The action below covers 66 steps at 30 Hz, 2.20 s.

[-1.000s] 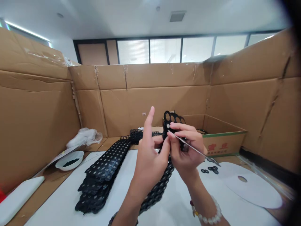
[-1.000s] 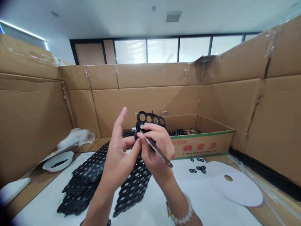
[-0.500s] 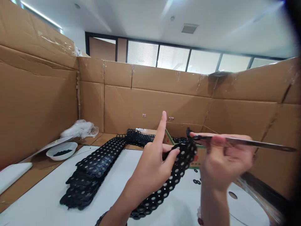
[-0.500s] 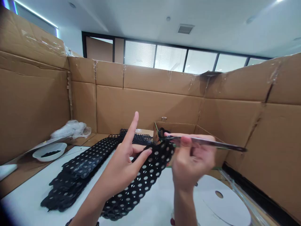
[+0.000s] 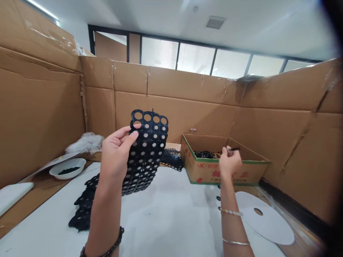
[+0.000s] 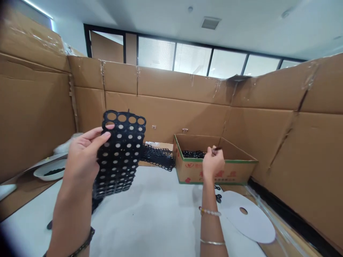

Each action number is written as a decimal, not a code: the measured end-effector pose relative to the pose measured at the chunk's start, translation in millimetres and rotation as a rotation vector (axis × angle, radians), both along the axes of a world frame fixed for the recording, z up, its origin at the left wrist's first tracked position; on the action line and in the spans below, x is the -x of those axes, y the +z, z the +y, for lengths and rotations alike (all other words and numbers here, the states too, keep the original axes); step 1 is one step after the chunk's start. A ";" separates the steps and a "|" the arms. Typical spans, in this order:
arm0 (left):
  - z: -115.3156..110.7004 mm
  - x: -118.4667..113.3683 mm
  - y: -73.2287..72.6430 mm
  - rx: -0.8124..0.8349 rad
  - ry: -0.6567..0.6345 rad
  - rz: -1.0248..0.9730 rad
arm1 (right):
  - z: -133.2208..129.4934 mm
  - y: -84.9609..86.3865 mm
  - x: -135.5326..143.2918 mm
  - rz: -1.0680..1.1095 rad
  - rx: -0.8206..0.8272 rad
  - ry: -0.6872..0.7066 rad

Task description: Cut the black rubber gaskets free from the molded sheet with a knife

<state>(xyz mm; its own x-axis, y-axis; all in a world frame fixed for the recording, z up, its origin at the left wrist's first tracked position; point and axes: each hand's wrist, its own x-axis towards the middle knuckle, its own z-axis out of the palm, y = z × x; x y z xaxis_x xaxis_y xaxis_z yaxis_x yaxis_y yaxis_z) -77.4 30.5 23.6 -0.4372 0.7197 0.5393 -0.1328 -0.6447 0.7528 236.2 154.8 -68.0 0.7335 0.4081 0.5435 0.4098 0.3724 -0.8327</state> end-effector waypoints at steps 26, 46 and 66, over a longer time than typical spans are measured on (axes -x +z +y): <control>2.7 -50.3 -13.7 0.193 -0.705 0.384 | -120.8 68.2 100.8 0.023 -0.485 1.201; -14.1 -46.1 -8.4 0.163 -0.714 0.334 | -120.1 59.1 117.3 -0.310 -0.690 0.970; -29.5 -33.5 -6.8 0.013 -0.464 0.740 | -127.2 55.0 122.5 -0.678 -0.776 0.683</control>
